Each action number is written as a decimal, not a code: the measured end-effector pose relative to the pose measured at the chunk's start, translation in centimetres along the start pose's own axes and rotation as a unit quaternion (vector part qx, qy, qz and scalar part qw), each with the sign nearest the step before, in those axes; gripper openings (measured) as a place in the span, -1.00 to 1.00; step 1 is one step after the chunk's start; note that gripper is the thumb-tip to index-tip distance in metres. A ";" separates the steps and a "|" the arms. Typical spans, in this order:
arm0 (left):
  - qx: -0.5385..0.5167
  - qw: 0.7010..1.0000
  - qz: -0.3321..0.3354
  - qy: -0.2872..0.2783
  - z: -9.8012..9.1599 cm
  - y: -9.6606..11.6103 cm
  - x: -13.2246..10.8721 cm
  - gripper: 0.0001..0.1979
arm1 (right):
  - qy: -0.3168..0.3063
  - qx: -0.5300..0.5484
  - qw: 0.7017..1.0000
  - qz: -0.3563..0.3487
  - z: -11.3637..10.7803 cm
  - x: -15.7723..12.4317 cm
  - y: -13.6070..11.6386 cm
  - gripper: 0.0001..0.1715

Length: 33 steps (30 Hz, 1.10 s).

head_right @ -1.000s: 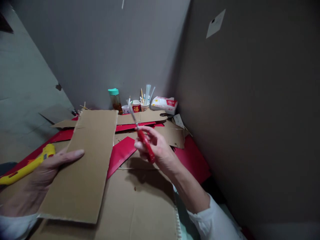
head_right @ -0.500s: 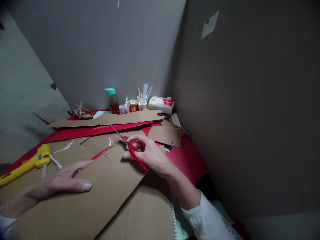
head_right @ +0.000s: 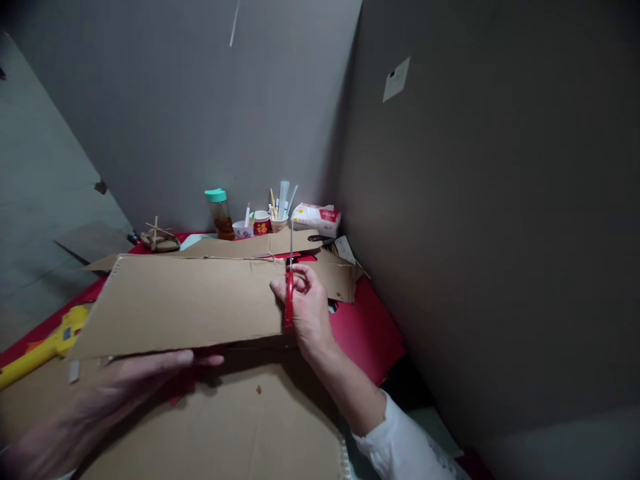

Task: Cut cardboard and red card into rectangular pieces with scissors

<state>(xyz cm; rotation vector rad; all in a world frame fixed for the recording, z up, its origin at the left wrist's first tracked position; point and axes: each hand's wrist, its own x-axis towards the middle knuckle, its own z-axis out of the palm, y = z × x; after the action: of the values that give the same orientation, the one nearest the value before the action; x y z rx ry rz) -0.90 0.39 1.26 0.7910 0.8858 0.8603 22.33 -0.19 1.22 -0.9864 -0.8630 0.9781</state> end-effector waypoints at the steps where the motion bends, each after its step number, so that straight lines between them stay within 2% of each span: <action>1: 0.041 0.999 -0.003 -0.024 0.1 -0.4 0.0 -0.77 | 0.007 -0.003 1.000 -0.004 0.2 -0.2 0.1 -0.45; 4: 0.106 0.988 -0.022 -0.112 0.2 -1.1 0.3 -0.61 | -0.006 -0.024 1.000 0.000 1.1 -1.1 0.4 -0.45; 6: 0.100 0.987 -0.035 -0.121 0.3 -1.1 0.6 -0.57 | -0.043 -0.049 0.998 0.014 1.6 -1.5 0.3 -0.46; 7: 0.087 0.991 -0.036 -0.094 0.3 -0.7 0.7 -0.62 | -0.064 -0.061 0.996 0.020 1.8 -1.6 0.1 -0.47; 9: 0.054 0.999 0.000 -0.001 0.1 0.5 0.7 -0.75 | -0.096 -0.078 0.992 0.020 1.7 -1.6 -0.4 -0.48; 10: 0.007 0.997 0.042 0.063 0.0 1.4 0.7 -0.80 | -0.104 -0.102 0.989 0.005 1.5 -1.5 -0.7 -0.50; 11: -0.052 0.984 0.111 0.127 -0.2 2.4 0.6 -0.80 | -0.113 -0.144 0.983 -0.015 1.1 -1.4 -1.1 -0.53; 12: -0.082 0.970 0.165 0.157 -0.5 3.4 0.5 -0.75 | -0.131 -0.211 0.968 -0.038 0.8 -1.2 -1.5 -0.59; 14: -0.121 0.948 0.232 0.181 -1.2 5.3 0.3 -0.76 | -0.207 -0.367 0.905 -0.066 0.0 -1.1 -2.2 -0.76; 16: -0.139 0.928 0.301 0.172 -1.9 6.6 -0.1 -0.76 | -0.305 -0.457 0.834 -0.058 -0.6 -1.3 -2.5 -0.85; 17: -0.143 0.919 0.327 0.169 -2.1 6.9 -0.2 -0.76 | -0.346 -0.470 0.810 -0.049 -0.8 -1.5 -2.5 -0.86; 19: -0.139 0.909 0.351 0.175 -2.4 7.2 -0.3 -0.76 | -0.400 -0.475 0.782 -0.041 -1.1 -2.0 -2.4 -0.79; 22: -0.118 0.913 0.336 0.199 -2.1 6.9 -0.1 -0.77 | -0.449 -0.508 0.732 -0.062 -1.3 -2.7 -2.5 -0.66; 25: -0.134 0.920 0.302 0.209 -1.4 6.6 0.4 -0.73 | -0.463 -0.535 0.701 -0.088 -1.2 -2.6 -3.3 -0.63; 28: -0.160 0.928 0.251 0.223 -1.1 6.4 0.8 -0.74 | -0.411 -0.596 0.678 -0.131 -0.4 -1.7 -3.4 -0.72; 31: -0.179 0.929 0.222 0.234 -1.1 6.1 1.2 -0.76 | -0.334 -0.653 0.650 -0.197 1.0 -0.2 -1.7 -0.62; 33: -0.183 0.931 0.208 0.239 -1.2 5.8 1.5 -0.77 | -0.351 -0.651 0.631 -0.235 2.1 0.7 -0.1 -0.49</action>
<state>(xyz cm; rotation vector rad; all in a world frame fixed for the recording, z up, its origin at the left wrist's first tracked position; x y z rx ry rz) -3.15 4.45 5.25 0.4461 0.9512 1.5901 20.67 1.01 2.05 -1.4069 -2.5546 0.0529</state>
